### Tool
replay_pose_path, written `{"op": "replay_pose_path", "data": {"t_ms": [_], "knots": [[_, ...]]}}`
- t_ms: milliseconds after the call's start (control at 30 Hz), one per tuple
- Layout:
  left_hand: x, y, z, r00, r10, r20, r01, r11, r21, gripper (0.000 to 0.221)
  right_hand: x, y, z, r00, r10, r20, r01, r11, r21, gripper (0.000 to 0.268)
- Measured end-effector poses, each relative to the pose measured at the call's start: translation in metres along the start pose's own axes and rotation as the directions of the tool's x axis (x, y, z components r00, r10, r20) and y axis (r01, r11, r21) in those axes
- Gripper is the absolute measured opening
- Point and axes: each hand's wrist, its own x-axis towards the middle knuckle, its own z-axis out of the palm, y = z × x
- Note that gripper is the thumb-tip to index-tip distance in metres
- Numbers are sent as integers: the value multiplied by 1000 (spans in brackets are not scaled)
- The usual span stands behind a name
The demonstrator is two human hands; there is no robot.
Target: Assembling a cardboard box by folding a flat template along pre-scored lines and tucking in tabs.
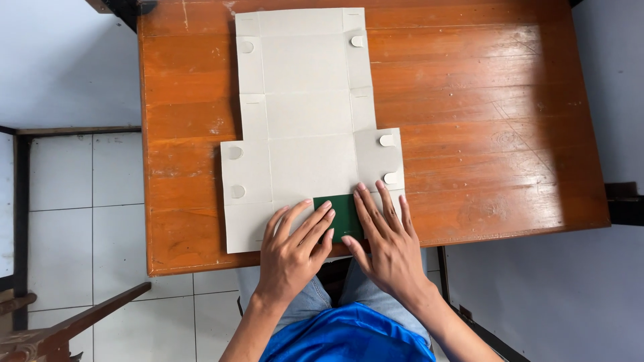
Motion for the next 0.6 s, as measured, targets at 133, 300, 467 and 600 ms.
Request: {"op": "replay_pose_path", "data": {"t_ms": [133,300,467,600], "knots": [[-5,1,3,1000,-16,11,16,1000,8,24,-1,-2,-11,999,-19,26,22,991,-135,70],[-3,1,2,999,-31,-6,31,1000,0,23,-22,-15,-17,998,-36,57,50,965,-259,81],[-5,1,5,999,-32,-14,32,999,-2,23,-31,-17,-10,998,-12,62,27,968,-249,87],[-6,0,6,999,-28,-37,27,1000,-8,22,-45,-25,-10,998,3,59,13,964,-266,84]]}}
